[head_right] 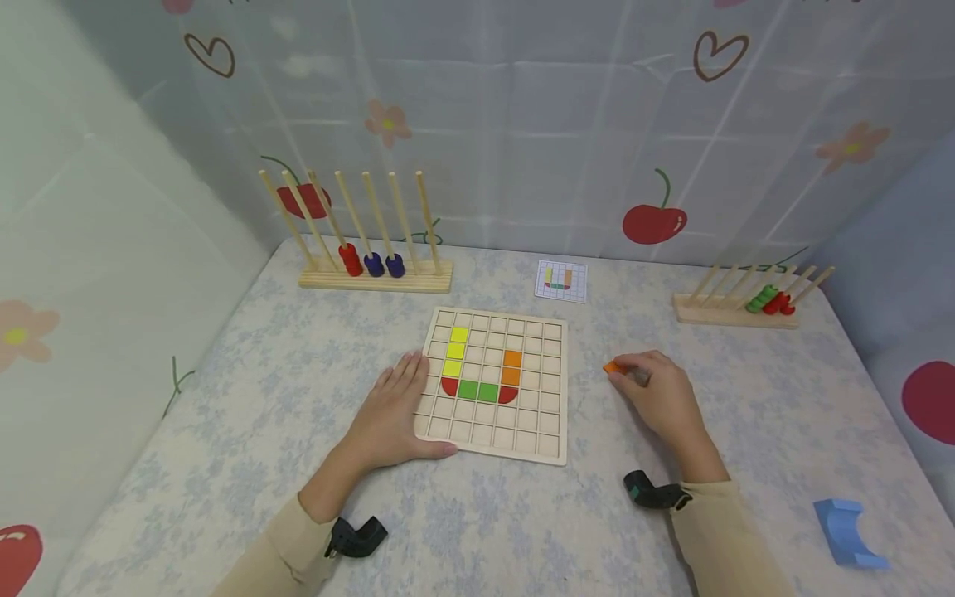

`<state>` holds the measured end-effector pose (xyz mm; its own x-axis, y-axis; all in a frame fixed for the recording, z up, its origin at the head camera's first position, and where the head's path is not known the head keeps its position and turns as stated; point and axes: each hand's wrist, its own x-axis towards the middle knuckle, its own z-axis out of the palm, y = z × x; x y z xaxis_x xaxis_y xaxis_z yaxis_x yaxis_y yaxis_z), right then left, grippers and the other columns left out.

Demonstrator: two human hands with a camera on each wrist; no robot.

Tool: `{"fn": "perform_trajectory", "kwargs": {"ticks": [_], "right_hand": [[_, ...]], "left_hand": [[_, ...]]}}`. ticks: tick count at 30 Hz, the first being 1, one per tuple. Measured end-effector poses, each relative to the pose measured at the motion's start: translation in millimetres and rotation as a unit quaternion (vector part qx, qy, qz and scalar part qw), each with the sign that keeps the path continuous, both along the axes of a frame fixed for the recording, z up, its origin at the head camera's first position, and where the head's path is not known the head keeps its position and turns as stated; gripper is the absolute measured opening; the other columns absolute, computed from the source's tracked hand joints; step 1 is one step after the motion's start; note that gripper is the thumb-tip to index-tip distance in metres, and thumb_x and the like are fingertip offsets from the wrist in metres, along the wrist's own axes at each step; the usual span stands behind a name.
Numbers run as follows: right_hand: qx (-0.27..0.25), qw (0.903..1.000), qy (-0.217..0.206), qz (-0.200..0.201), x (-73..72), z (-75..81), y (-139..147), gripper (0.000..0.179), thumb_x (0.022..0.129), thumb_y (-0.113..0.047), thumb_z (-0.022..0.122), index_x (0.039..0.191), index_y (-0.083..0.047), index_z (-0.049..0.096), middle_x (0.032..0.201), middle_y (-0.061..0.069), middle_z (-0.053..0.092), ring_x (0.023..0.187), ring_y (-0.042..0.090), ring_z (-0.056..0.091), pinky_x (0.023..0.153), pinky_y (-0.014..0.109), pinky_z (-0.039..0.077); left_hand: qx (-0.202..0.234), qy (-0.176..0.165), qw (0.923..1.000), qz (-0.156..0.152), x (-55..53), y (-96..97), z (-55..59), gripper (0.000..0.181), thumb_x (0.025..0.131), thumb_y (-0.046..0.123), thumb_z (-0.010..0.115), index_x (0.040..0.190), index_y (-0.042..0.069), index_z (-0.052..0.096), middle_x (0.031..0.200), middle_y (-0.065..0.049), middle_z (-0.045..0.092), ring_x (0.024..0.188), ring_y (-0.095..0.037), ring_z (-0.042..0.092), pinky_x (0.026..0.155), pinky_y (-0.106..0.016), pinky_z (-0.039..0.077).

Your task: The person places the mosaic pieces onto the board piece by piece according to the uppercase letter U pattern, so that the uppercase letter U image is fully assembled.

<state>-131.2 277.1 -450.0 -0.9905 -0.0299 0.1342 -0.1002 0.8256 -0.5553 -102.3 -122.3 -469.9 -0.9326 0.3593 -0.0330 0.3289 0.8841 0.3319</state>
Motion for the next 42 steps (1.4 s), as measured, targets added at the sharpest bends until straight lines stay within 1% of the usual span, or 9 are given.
{"fn": "perform_trajectory", "kwargs": {"ticks": [4, 8, 15, 23, 26, 30, 33, 39, 42], "right_hand": [[0.004, 0.9998, -0.017, -0.008, -1.9, -0.1, 0.0, 0.037, 0.094, -0.026, 0.07, 0.123, -0.004, 0.068, 0.116, 0.017, 0.066, 0.082, 0.022, 0.054, 0.061, 0.027, 0.042], [0.005, 0.9993, -0.035, -0.009, -3.5, 0.6, -0.6, 0.038, 0.094, -0.026, 0.069, 0.124, -0.002, 0.067, 0.116, 0.019, 0.063, 0.086, 0.024, 0.055, 0.064, 0.029, 0.042], [0.001, 0.9989, -0.047, 0.002, -4.4, 1.6, -2.7, 0.034, 0.096, -0.022, 0.066, 0.123, -0.002, 0.066, 0.117, 0.021, 0.061, 0.083, 0.023, 0.052, 0.064, 0.029, 0.041], [0.001, 0.9985, -0.054, 0.009, -5.3, 4.1, -4.8, 0.033, 0.095, -0.017, 0.067, 0.123, -0.001, 0.066, 0.118, 0.022, 0.059, 0.083, 0.023, 0.05, 0.064, 0.029, 0.04], [0.001, 0.9984, -0.055, 0.01, -5.6, 4.8, -5.5, 0.031, 0.094, -0.016, 0.067, 0.122, 0.0, 0.065, 0.117, 0.021, 0.06, 0.083, 0.024, 0.051, 0.065, 0.031, 0.041], [-0.009, 0.9979, -0.064, 0.005, -6.2, 4.7, -6.6, 0.028, 0.095, -0.015, 0.066, 0.119, -0.003, 0.06, 0.111, 0.019, 0.063, 0.085, 0.025, 0.054, 0.066, 0.031, 0.042], [-0.021, 0.9978, -0.063, 0.005, -7.0, 3.8, -7.7, 0.026, 0.096, -0.016, 0.065, 0.118, -0.005, 0.058, 0.109, 0.018, 0.064, 0.087, 0.026, 0.057, 0.067, 0.03, 0.044], [-0.042, 0.9987, -0.025, 0.013, -12.7, 4.3, -17.5, 0.022, 0.097, -0.019, 0.064, 0.116, -0.006, 0.063, 0.105, 0.016, 0.067, 0.087, 0.024, 0.059, 0.068, 0.025, 0.046], [-0.056, 0.9979, -0.027, 0.019, -18.1, 6.8, -27.6, 0.022, 0.098, -0.022, 0.064, 0.114, -0.007, 0.065, 0.104, 0.014, 0.068, 0.086, 0.022, 0.058, 0.069, 0.024, 0.046]], "left_hand": [[0.002, 0.001, 1.0, 0.0, 0.1, -0.4, 0.2, 0.138, 0.064, 0.091, 0.059, 0.16, 0.007, 0.006, 0.169, -0.008, 0.004, 0.157, -0.022, 0.001, 0.126, -0.046, 0.011], [0.001, 0.004, 1.0, -0.002, 0.0, -0.5, 0.2, 0.138, 0.064, 0.091, 0.058, 0.16, 0.006, 0.007, 0.168, -0.008, 0.004, 0.157, -0.022, 0.002, 0.126, -0.046, 0.011], [0.002, -0.001, 1.0, -0.002, 0.5, -0.4, 1.0, 0.138, 0.064, 0.09, 0.059, 0.16, 0.007, 0.006, 0.169, -0.008, 0.003, 0.157, -0.022, 0.001, 0.126, -0.046, 0.011], [0.001, 0.006, 1.0, -0.004, 1.2, -0.5, 1.2, 0.138, 0.064, 0.091, 0.058, 0.16, 0.006, 0.007, 0.169, -0.009, 0.005, 0.157, -0.023, 0.002, 0.126, -0.047, 0.012], [0.001, 0.003, 1.0, -0.004, 0.5, -0.7, 1.2, 0.138, 0.064, 0.091, 0.058, 0.16, 0.006, 0.007, 0.169, -0.009, 0.004, 0.157, -0.023, 0.002, 0.126, -0.048, 0.012], [-0.003, -0.005, 1.0, -0.003, -1.0, -0.5, 0.2, 0.138, 0.064, 0.092, 0.057, 0.16, 0.008, 0.003, 0.169, -0.007, 0.001, 0.157, -0.021, -0.001, 0.126, -0.047, 0.01], [-0.005, -0.011, 0.9999, -0.002, -1.8, -0.3, 0.1, 0.139, 0.064, 0.093, 0.056, 0.16, 0.009, 0.001, 0.169, -0.006, -0.001, 0.156, -0.02, -0.003, 0.127, -0.045, 0.009], [-0.003, -0.005, 1.0, -0.001, -1.0, -0.3, 0.6, 0.138, 0.064, 0.091, 0.058, 0.16, 0.008, 0.005, 0.169, -0.007, 0.002, 0.157, -0.021, 0.0, 0.127, -0.046, 0.01], [-0.004, -0.005, 1.0, -0.001, -1.2, -0.5, -0.6, 0.138, 0.064, 0.091, 0.057, 0.16, 0.008, 0.004, 0.169, -0.007, 0.001, 0.157, -0.021, -0.001, 0.126, -0.046, 0.01]]}}
